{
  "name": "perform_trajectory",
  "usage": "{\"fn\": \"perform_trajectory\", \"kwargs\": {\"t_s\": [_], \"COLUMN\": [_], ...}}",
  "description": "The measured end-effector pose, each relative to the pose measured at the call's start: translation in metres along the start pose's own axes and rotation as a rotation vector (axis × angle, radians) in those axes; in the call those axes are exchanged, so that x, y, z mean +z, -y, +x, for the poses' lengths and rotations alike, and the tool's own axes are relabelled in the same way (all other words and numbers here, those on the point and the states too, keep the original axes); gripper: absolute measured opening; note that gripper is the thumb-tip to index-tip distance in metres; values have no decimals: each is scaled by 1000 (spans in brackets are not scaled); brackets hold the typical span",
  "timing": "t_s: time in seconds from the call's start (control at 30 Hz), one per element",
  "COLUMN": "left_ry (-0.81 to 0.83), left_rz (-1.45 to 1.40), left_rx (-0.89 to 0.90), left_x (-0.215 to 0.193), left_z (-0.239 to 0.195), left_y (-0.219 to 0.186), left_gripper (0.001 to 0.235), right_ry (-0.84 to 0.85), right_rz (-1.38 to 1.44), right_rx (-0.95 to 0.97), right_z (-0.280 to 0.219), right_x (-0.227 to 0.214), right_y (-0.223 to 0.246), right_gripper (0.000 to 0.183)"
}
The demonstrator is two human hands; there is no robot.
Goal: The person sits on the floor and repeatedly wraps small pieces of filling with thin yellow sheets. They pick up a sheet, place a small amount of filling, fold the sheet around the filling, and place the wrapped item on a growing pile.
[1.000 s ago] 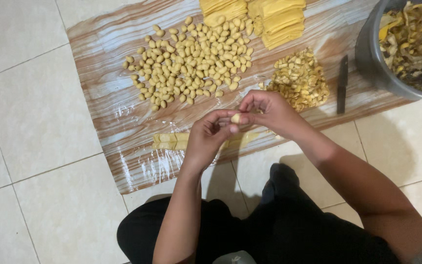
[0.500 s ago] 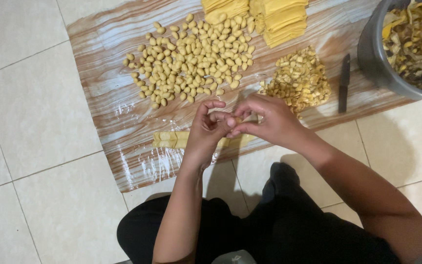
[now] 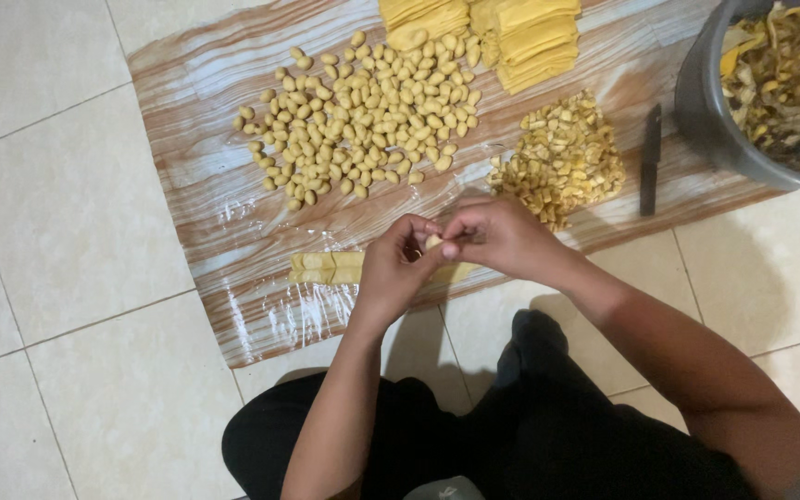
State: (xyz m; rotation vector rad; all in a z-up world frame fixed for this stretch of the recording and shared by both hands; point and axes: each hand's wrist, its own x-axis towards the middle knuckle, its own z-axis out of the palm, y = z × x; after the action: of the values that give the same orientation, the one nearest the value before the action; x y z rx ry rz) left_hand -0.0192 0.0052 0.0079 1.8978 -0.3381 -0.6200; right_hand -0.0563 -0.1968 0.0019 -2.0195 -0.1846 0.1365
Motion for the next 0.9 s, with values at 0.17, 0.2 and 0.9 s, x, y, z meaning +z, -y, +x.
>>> {"fn": "perform_trajectory", "kwargs": {"t_s": [0.17, 0.2, 0.9], "left_ry": [-243, -371, -258], "left_rz": [282, 444, -412], "left_rx": [417, 661, -109], "left_x": [-9, -11, 11], "left_z": [17, 19, 7], "left_y": [-3, -1, 54], "left_gripper": [14, 19, 20], "right_ry": [14, -7, -642], "right_rz": [-96, -27, 503], "right_rx": [75, 37, 59], "right_z": [0, -1, -113], "right_x": [4, 3, 24], "right_y": [-11, -14, 59], "right_gripper": [13, 13, 31]}}
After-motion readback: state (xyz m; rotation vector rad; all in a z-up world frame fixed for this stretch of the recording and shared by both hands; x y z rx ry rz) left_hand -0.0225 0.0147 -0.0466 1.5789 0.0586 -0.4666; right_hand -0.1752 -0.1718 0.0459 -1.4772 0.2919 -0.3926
